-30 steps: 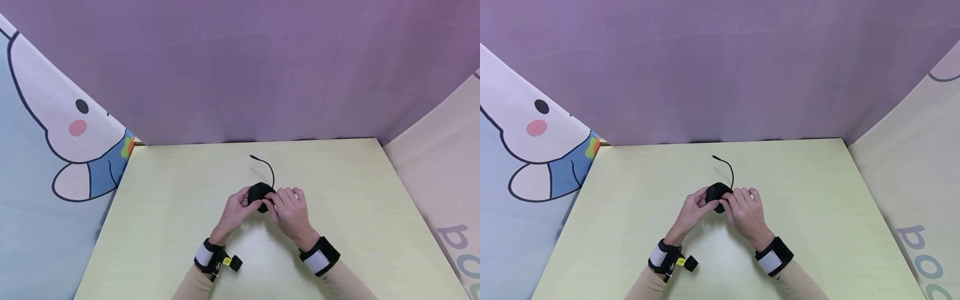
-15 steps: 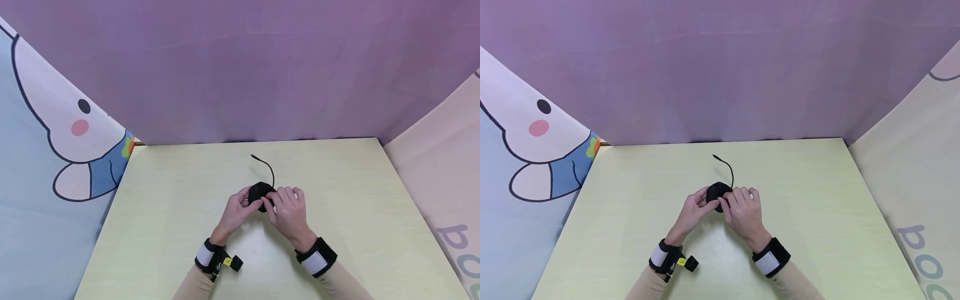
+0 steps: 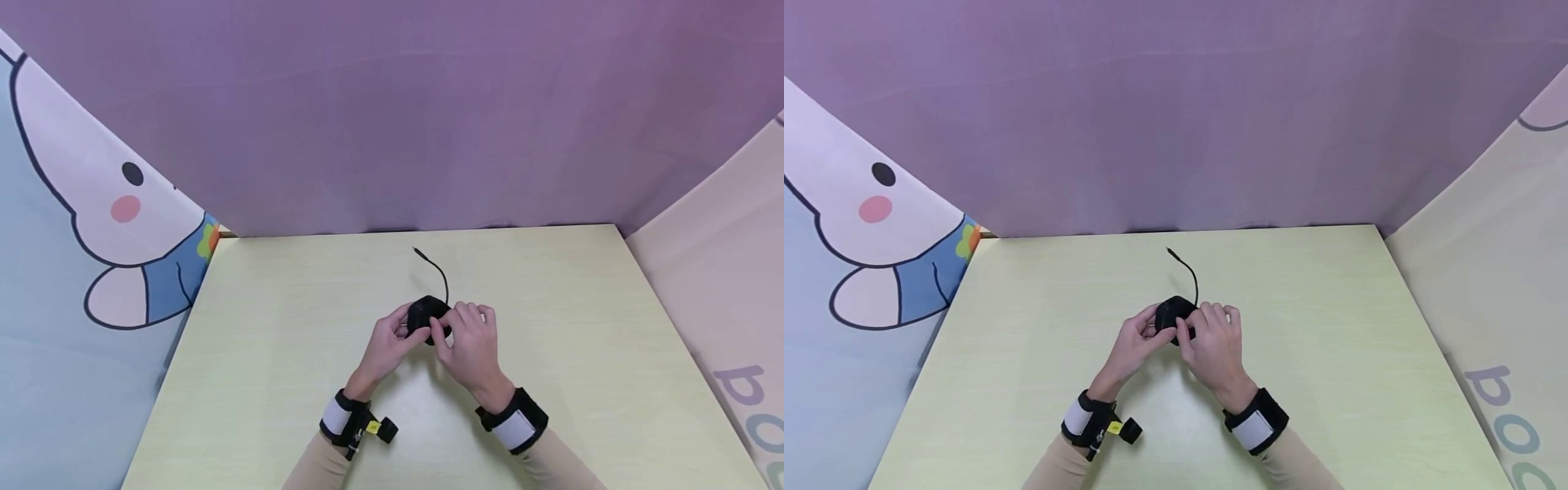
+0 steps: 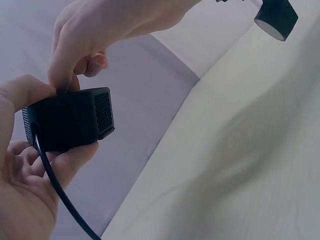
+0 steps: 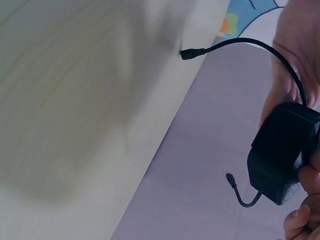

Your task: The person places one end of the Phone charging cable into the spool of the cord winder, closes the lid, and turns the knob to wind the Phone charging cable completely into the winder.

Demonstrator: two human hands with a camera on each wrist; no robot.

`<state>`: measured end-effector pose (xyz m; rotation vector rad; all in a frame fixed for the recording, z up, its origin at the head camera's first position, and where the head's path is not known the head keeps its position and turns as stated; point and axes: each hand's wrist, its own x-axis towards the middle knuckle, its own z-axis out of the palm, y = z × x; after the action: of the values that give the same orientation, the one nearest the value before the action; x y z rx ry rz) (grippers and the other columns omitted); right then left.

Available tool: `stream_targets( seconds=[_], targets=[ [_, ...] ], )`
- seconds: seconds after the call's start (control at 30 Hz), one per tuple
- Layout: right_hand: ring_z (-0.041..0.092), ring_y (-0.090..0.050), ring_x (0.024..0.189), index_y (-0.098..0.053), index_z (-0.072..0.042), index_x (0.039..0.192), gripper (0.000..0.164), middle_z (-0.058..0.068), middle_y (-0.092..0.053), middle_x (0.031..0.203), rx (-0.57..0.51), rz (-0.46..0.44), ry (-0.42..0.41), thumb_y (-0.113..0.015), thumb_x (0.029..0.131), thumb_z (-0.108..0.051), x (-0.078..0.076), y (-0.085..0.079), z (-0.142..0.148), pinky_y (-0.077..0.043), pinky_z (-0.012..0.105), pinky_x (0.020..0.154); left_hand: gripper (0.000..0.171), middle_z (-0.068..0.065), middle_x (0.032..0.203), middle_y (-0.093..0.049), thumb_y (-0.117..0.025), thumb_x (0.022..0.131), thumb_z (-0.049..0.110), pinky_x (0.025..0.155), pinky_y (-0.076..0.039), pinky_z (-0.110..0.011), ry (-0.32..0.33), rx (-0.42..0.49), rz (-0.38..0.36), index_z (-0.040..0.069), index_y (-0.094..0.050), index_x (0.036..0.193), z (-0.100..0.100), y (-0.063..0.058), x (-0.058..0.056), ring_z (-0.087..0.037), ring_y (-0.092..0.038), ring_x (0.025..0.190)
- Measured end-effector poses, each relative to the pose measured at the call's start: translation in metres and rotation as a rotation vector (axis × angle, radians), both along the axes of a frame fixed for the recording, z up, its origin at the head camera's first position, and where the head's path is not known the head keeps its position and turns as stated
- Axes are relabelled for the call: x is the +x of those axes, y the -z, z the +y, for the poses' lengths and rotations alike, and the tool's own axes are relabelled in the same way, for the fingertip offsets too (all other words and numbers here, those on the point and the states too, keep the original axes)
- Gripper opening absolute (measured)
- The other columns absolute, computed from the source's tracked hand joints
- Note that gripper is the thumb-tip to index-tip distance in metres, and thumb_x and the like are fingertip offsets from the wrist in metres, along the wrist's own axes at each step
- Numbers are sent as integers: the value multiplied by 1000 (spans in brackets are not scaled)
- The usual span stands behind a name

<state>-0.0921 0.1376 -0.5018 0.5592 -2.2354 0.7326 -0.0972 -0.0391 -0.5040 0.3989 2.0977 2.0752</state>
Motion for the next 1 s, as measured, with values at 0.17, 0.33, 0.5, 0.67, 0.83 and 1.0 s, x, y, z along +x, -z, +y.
stream_targets(
  seconds=[0.17, 0.33, 0.5, 0.67, 0.83, 1.0],
  targets=[
    [25, -54, 65, -61, -7, 71, 26, 3, -54, 68, -56, -53, -7, -66, 93, -19, 0, 0, -1, -41, 50, 81, 47, -21, 118, -73, -70, 96, 8, 66, -50, -18, -5, -7, 5, 0, -59, 141, 1, 0, 0, -7, -72, 83],
    [24, -53, 63, -61, -7, 71, 24, 3, -53, 67, -80, -62, -8, -68, 92, -17, 0, -1, -2, -41, 49, 80, 46, -22, 118, -73, -70, 97, 8, 69, -51, -18, -4, -5, 12, 0, -60, 141, 1, 1, -1, -8, -73, 85],
    [24, -53, 62, -59, -7, 71, 23, 4, -53, 66, -93, -72, -4, -68, 91, -15, 0, -2, -3, -40, 48, 79, 45, -21, 116, -74, -70, 97, 8, 69, -52, -18, -7, -9, 17, 0, -60, 140, 1, 0, -1, -8, -73, 84],
    [24, -53, 61, -59, -7, 70, 23, 3, -53, 65, -105, -72, 8, -69, 89, -14, 0, -2, -5, -40, 48, 78, 46, -21, 116, -74, -71, 96, 8, 67, -51, -18, -11, -12, 12, 1, -60, 141, 2, 1, -1, -8, -73, 82],
    [23, -53, 61, -59, -9, 69, 25, 1, -51, 64, -119, -100, 20, -67, 91, -15, 1, -1, -5, -39, 47, 78, 46, -22, 115, -74, -70, 96, 7, 69, -52, -19, -19, -9, 14, 1, -60, 140, 3, 2, 0, -8, -73, 83],
    [23, -54, 61, -59, -11, 68, 26, 1, -52, 64, -127, -109, 31, -64, 93, -18, 2, -1, -6, -39, 46, 78, 46, -23, 116, -73, -71, 96, 5, 73, -55, -20, -18, 17, 21, -1, -60, 140, 4, 4, 1, -8, -73, 87]
  ],
)
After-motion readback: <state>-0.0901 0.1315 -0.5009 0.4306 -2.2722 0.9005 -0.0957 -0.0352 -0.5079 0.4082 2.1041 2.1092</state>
